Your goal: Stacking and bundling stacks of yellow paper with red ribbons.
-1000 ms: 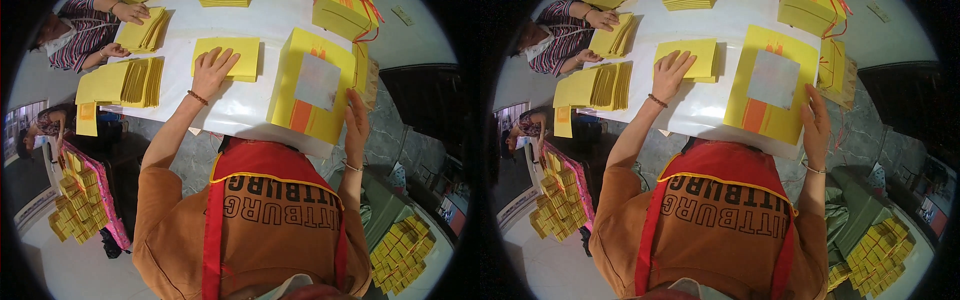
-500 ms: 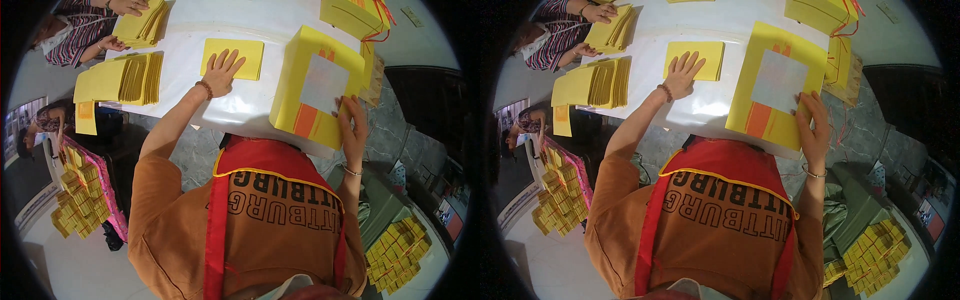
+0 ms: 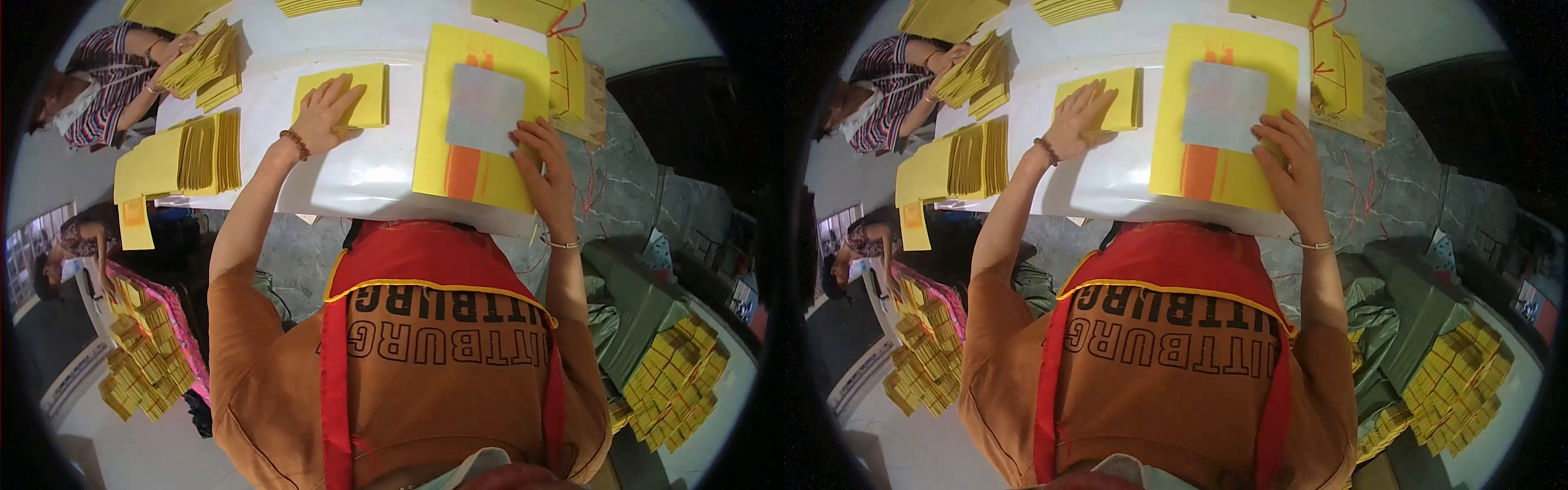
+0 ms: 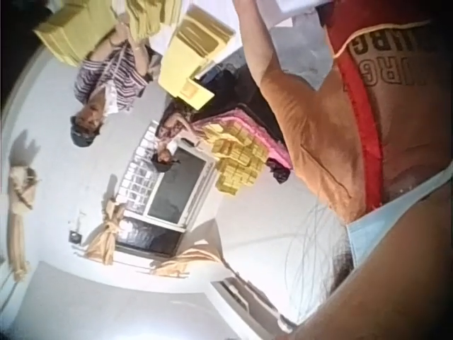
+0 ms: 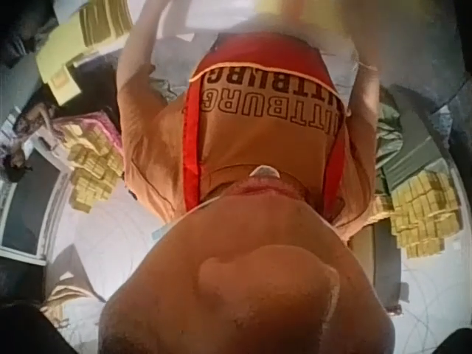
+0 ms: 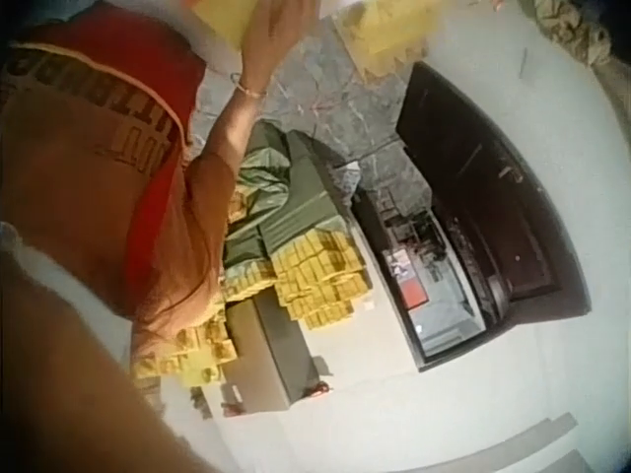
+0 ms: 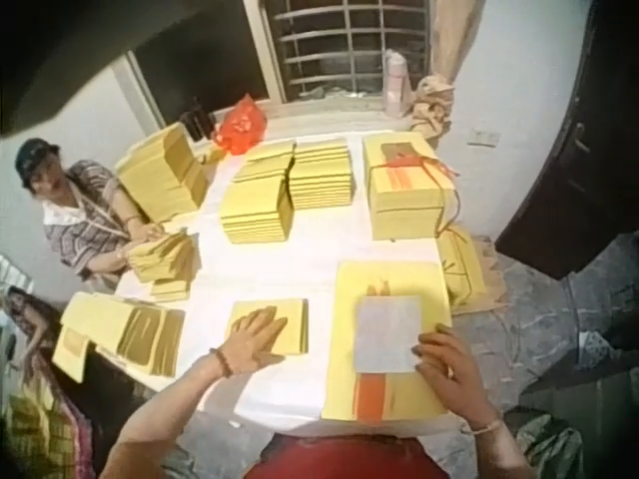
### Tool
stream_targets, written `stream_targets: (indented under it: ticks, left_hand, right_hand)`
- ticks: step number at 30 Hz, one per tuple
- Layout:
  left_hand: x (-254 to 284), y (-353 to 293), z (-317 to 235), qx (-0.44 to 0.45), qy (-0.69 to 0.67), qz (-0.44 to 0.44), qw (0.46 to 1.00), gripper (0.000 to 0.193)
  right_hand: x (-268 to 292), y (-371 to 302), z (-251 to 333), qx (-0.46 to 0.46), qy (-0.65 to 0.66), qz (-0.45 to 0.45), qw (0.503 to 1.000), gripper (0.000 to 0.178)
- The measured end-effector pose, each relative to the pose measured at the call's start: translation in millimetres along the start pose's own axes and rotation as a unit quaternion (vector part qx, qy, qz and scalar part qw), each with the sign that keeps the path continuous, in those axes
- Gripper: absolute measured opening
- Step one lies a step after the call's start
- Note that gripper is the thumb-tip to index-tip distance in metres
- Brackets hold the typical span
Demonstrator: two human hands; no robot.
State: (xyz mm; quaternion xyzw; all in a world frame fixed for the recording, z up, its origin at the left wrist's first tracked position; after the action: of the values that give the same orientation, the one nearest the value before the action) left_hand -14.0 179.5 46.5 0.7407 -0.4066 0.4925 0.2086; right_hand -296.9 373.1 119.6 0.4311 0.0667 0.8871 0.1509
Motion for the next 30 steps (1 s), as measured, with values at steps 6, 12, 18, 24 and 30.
stream_targets:
  ticks: [6,12,18,24,30]
  left_hand:
    - [54,7,-112,-0.124,-0.118,-0.132,0.976,0.059]
    - [29,-7,-190,-0.255,0.046,-0.047,0.965,0.054]
    - [37,-7,-193,-0.266,-0.058,-0.038,0.961,0.035]
    - [47,0,-188,-0.224,-0.112,-0.051,0.967,0.015]
    - [46,6,-180,-0.169,-0.178,-0.023,0.969,0.015]
  right_hand:
    - [-1,-2,-6,0.014,0.006,-0.004,1.000,0.021]
    - [-1,-2,-17,0.025,0.061,-0.001,0.998,0.019]
    - [-5,-4,-30,-0.004,0.181,0.036,0.983,0.020]
    - [-5,-3,-30,-0.021,0.214,0.039,0.976,0.028]
    - [-3,-3,-30,-0.010,0.221,0.036,0.975,0.033]
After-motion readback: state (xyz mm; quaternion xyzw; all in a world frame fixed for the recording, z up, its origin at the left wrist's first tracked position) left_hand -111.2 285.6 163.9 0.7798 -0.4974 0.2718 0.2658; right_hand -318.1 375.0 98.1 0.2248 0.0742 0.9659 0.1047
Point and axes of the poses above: each hand's wrist, its own y-axis towards the middle knuckle, its own x-axis out of the back of the hand, z = x × y, the point moved 5 cm from there along y, towards the middle knuckle, and after that the axes turned 9 degrees about -y, right-handed, at the moved point
